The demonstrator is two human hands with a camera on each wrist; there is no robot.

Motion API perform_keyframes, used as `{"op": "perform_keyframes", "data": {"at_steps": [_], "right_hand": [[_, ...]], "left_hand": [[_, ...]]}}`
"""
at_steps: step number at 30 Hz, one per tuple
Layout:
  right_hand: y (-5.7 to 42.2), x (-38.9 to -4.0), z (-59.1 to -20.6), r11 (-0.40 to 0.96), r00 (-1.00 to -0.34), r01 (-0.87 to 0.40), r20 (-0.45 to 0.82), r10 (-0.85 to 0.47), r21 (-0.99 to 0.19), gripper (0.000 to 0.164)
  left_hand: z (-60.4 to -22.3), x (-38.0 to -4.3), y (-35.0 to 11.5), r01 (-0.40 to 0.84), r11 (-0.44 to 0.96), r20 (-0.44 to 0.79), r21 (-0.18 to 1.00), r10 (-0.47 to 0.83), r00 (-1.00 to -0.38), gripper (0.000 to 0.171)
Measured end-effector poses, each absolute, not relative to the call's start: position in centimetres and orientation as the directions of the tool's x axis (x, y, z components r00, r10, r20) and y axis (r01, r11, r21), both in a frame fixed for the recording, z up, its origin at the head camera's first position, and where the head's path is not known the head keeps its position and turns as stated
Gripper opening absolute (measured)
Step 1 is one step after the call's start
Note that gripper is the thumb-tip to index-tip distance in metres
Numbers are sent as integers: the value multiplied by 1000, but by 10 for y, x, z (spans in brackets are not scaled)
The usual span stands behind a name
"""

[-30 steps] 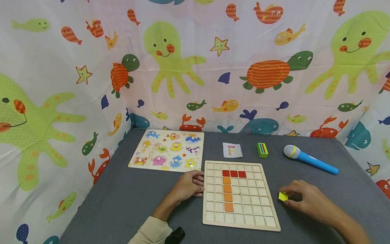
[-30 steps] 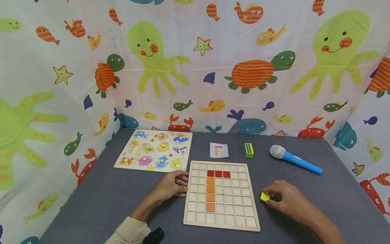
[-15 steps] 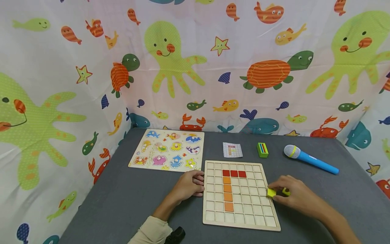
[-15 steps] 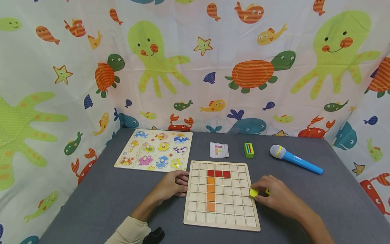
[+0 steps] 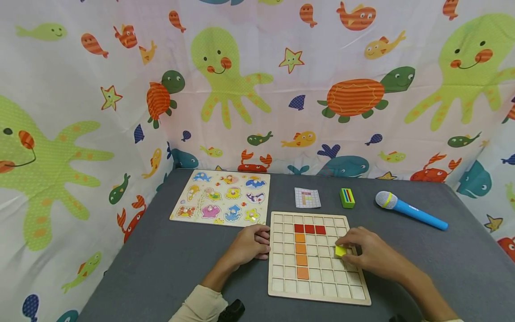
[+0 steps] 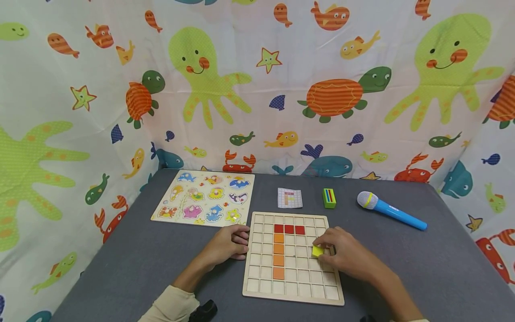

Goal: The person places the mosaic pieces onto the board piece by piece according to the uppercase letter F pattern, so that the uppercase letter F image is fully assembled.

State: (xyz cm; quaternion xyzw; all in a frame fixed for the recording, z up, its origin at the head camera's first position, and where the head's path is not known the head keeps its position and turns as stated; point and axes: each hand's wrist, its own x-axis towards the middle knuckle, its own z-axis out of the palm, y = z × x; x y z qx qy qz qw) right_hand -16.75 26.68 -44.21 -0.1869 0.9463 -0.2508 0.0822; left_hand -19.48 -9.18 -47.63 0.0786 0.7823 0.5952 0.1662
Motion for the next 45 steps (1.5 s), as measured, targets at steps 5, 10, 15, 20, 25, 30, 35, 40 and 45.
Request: {"op": "perform_keyframes", "data": {"at_steps": [5,10,15,20,25,30,35,40,45], "right_hand": [[259,-171,-444,778,-896,-370,-25,-442,-508,28],[250,-174,-445,761,-884,-398,-8,-467,-512,25],[241,-178,-446,748,-869,-439,23,-494,-498,24],[232,-181,-447,759,-870,-436,11,-493,-482,24],[225,-183,-448,754,-866,-431,-6,-499,-495,24],[221,-184,-449,730,-841,-498,54,-539,-468,20],[217,-185,-450,720,-828,-524,77,-555,-455,20],[212,-186,-450,738,-840,-495,37,-541,-458,22],[210,-187,-450,746,-848,-470,8,-529,-473,23]], "left_hand": [[-476,-195,-92,-77,283,-170,956,321,-931,54],[-476,-196,-91,-77,281,-170,956,323,-931,53],[-476,-196,-92,-77,277,-168,958,324,-931,53],[-477,-196,-91,-81,274,-170,958,321,-932,53],[-474,-194,-91,-76,265,-164,961,326,-931,55],[-471,-192,-91,-66,253,-152,965,335,-930,56],[-470,-192,-91,-70,249,-153,966,334,-930,56],[-471,-192,-92,-69,247,-151,967,333,-931,56],[-473,-193,-92,-61,246,-144,967,336,-931,57]]}}
